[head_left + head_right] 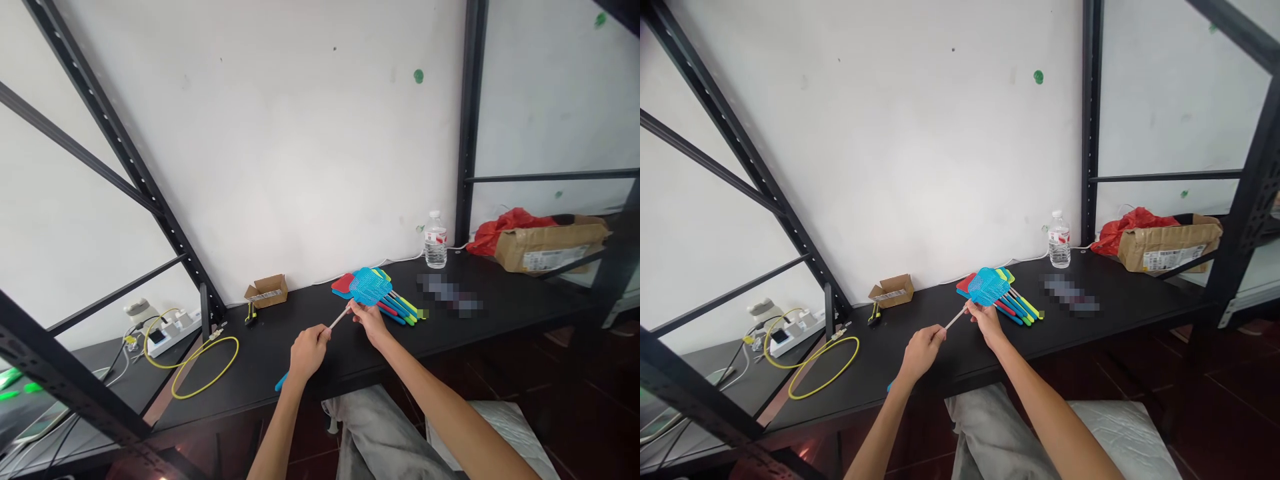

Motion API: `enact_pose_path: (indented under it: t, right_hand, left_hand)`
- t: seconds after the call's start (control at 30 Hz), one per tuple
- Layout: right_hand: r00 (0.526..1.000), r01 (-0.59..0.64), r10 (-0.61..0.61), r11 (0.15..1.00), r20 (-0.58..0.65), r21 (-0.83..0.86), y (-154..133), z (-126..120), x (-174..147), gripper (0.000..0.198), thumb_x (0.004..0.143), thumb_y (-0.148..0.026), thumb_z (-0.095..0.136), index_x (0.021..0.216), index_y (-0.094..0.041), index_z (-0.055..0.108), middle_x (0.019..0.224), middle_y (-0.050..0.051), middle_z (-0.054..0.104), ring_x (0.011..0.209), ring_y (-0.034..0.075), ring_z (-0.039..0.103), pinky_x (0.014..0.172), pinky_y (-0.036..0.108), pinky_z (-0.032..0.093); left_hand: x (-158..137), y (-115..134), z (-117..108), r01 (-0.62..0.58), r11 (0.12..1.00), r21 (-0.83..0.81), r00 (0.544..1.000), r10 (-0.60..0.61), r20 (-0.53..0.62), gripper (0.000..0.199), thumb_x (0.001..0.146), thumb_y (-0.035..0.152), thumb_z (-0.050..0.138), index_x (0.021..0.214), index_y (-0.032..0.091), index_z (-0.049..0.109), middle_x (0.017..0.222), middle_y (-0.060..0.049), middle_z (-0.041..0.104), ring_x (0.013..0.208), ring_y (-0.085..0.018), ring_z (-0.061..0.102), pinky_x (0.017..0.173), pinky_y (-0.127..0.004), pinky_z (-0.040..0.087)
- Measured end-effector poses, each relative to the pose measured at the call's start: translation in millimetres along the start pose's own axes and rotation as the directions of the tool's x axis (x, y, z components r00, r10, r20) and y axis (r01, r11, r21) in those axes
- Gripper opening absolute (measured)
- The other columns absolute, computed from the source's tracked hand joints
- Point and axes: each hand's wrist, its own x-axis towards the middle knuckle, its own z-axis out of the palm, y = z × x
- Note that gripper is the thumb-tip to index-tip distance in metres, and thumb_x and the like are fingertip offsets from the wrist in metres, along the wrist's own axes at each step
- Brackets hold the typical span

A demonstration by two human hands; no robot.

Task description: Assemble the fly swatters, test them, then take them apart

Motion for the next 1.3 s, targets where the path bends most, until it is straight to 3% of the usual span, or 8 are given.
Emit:
enact_pose_path:
  t: [0.13, 0.27, 0.43, 0.77, 1.03, 1.13, 1.3]
  right_hand:
    - [0.998, -0.050, 0.049, 0.999, 0.044, 0.016, -3, 0, -2, 0.037, 0.078, -0.055, 0.069, 0.088, -0.020, 0.071, 0.090, 0.008, 0.071, 0.078, 0.020, 0.065, 0.056, 0.025, 0.042]
    - [0.999, -0.044, 0.044, 0.999, -0.021, 0.022, -2, 0, -1, 0.038, 0.075, -0.056, 0.071, 0.084, -0.019, 0.071, 0.090, 0.008, 0.071, 0.078, 0.020, 0.064, 0.056, 0.026, 0.043]
    - [0.997, -0.044, 0.049, 0.996, -0.061, 0.077, 0, -2, 2, 0.034, 0.068, -0.050, 0.078, 0.081, -0.019, 0.071, 0.089, 0.007, 0.070, 0.077, 0.019, 0.063, 0.056, 0.025, 0.044]
    - [0.998, -0.047, 0.049, 0.996, -0.031, 0.082, -1, -2, 1, 0.032, 0.068, -0.047, 0.079, 0.082, -0.020, 0.071, 0.092, 0.006, 0.070, 0.074, 0.016, 0.060, 0.056, 0.025, 0.045]
    - [0.996, -0.090, 0.090, 0.994, 0.007, -0.062, 6, 3, 17, 0.036, 0.069, -0.052, 0.077, 0.084, -0.019, 0.073, 0.089, 0.007, 0.071, 0.073, 0.017, 0.063, 0.056, 0.026, 0.045]
    - [0.997, -0.074, 0.075, 0.995, 0.020, -0.065, 11, 5, 22, 0.035, 0.068, -0.051, 0.077, 0.081, -0.019, 0.073, 0.085, 0.006, 0.071, 0.072, 0.017, 0.063, 0.056, 0.026, 0.044]
    - [0.997, -0.045, 0.045, 0.999, -0.067, -0.004, 16, 3, 25, 0.038, 0.063, -0.053, 0.080, 0.077, -0.019, 0.072, 0.083, 0.007, 0.071, 0.074, 0.019, 0.064, 0.061, 0.029, 0.046]
  left_hand:
    - [-4, -3, 3, -0.006, 0.999, 0.034, 0.997, 0.009, -0.082, 0.032, 0.098, 0.040, 0.036, 0.084, 0.027, 0.062, 0.075, 0.001, 0.066, 0.075, -0.016, 0.059, 0.060, -0.023, 0.027]
    - [-4, 0, 10, 0.022, 0.995, 0.100, 0.993, -0.010, -0.115, 0.031, 0.099, 0.040, 0.034, 0.091, 0.027, 0.061, 0.078, 0.000, 0.067, 0.075, -0.018, 0.061, 0.058, -0.024, 0.026]
    - [5, 7, 19, 0.020, 0.984, 0.175, 0.993, 0.001, -0.117, 0.033, 0.100, 0.038, 0.030, 0.091, 0.026, 0.059, 0.080, -0.002, 0.067, 0.074, -0.019, 0.062, 0.057, -0.026, 0.024]
    - [6, 6, 21, 0.036, 0.977, 0.211, 0.991, -0.008, -0.135, 0.033, 0.100, 0.036, 0.028, 0.091, 0.026, 0.059, 0.081, -0.002, 0.068, 0.072, -0.019, 0.062, 0.057, -0.026, 0.026]
    - [32, 25, 34, -0.081, 0.966, 0.247, 0.947, 0.152, -0.284, 0.033, 0.100, 0.036, 0.034, 0.123, 0.025, 0.055, 0.108, -0.007, 0.068, 0.094, -0.021, 0.064, 0.072, -0.026, 0.038]
    - [41, 31, 39, -0.031, 0.960, 0.279, 0.959, 0.107, -0.264, 0.038, 0.101, 0.042, 0.030, 0.117, 0.025, 0.059, 0.102, -0.008, 0.070, 0.090, -0.022, 0.066, 0.070, -0.027, 0.038]
    - [43, 33, 40, 0.044, 0.957, 0.287, 0.980, 0.014, -0.199, 0.041, 0.101, 0.044, 0.026, 0.110, 0.027, 0.062, 0.098, -0.007, 0.071, 0.086, -0.021, 0.066, 0.065, -0.026, 0.035]
